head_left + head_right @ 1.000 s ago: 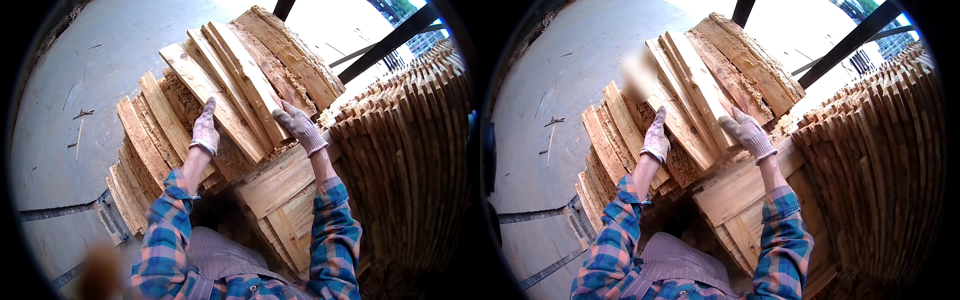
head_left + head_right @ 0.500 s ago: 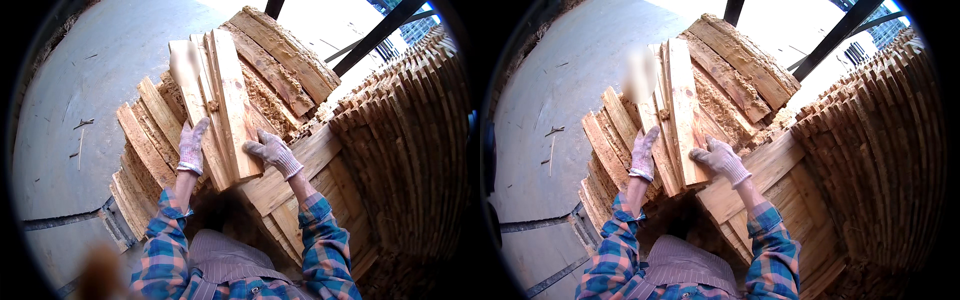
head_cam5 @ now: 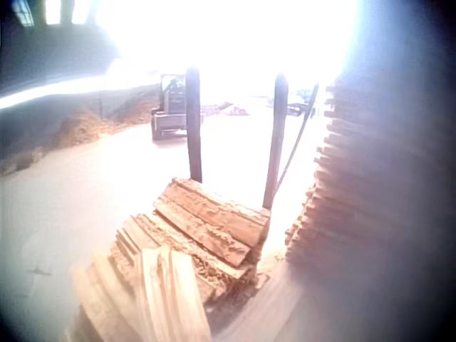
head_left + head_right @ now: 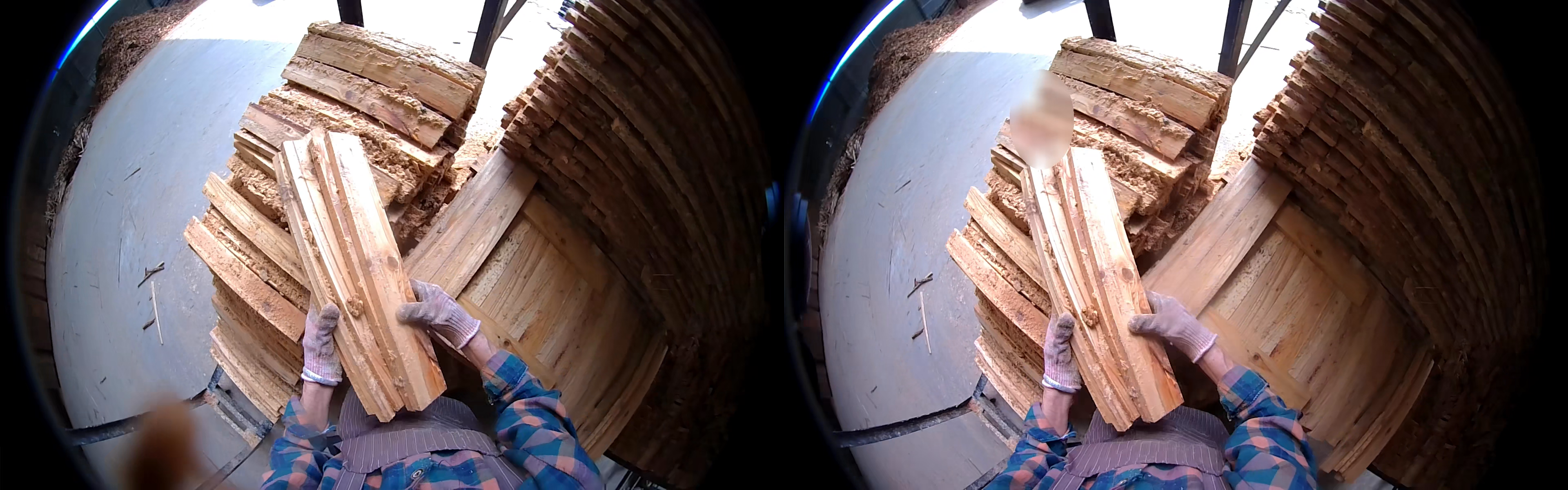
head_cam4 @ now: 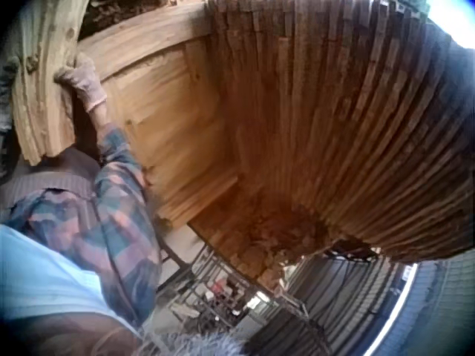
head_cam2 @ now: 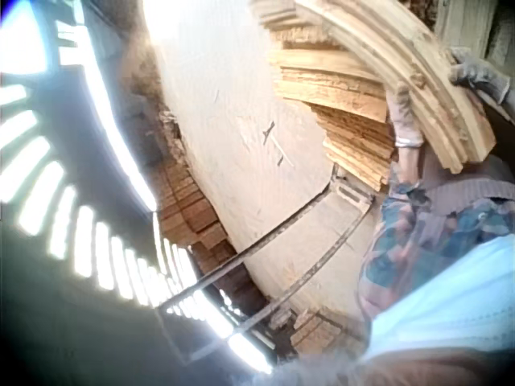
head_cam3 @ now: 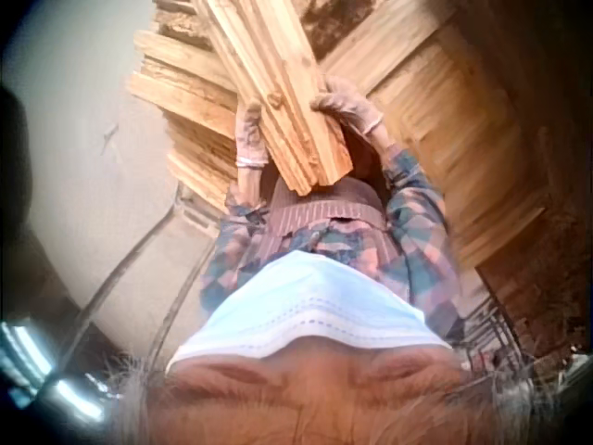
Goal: The person repeatedly picks up wooden planks from a pile and stacks them onto a growing stack. They handle the planks by hand, aligning them carefully to maintain a neat pile throughout the process.
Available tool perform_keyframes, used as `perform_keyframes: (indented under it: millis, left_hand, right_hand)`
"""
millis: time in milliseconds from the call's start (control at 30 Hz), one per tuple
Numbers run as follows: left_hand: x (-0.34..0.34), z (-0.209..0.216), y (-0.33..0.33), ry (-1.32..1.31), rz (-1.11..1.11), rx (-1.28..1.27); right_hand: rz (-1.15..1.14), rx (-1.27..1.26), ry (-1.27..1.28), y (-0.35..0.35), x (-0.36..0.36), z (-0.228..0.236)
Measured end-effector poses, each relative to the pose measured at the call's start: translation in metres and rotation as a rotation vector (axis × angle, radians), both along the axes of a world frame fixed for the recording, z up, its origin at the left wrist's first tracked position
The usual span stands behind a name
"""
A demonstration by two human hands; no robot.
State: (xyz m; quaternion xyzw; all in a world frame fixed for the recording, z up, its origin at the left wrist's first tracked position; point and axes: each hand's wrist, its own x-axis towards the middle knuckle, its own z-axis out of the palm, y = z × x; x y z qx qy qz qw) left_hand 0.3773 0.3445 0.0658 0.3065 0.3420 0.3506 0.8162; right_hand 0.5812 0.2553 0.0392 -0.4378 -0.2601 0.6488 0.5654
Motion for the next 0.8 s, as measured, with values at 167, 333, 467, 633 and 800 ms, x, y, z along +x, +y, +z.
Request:
perform_keyframes:
  millis: [167,333,467,633,800]
  left_hand:
    - [0.007,-0.011,-0.08,0.081,-0.082,0.044]
    - [0.052,-0.004,-0.14,0.092,-0.306,0.038]
    - [0.142,-0.01,-0.163,0.072,-0.656,0.037]
    - [0.254,-0.089,-0.152,0.491,-0.788,0.541]
    - [0.273,-0.139,-0.108,0.365,-0.915,0.319]
  right_hand:
    - [-0.096,0.036,0.018,-0.063,0.009,0.013]
    - [-0.43,0.062,-0.252,-0.176,0.024,0.027]
    - [-0.677,-0.2,-0.391,-0.26,0.069,-0.033]
    - [-0.883,-0.882,-1.038,-0.27,0.095,-0.021]
    - [-1.088,-0.306,-0.262,-0.309,0.121,-0.054]
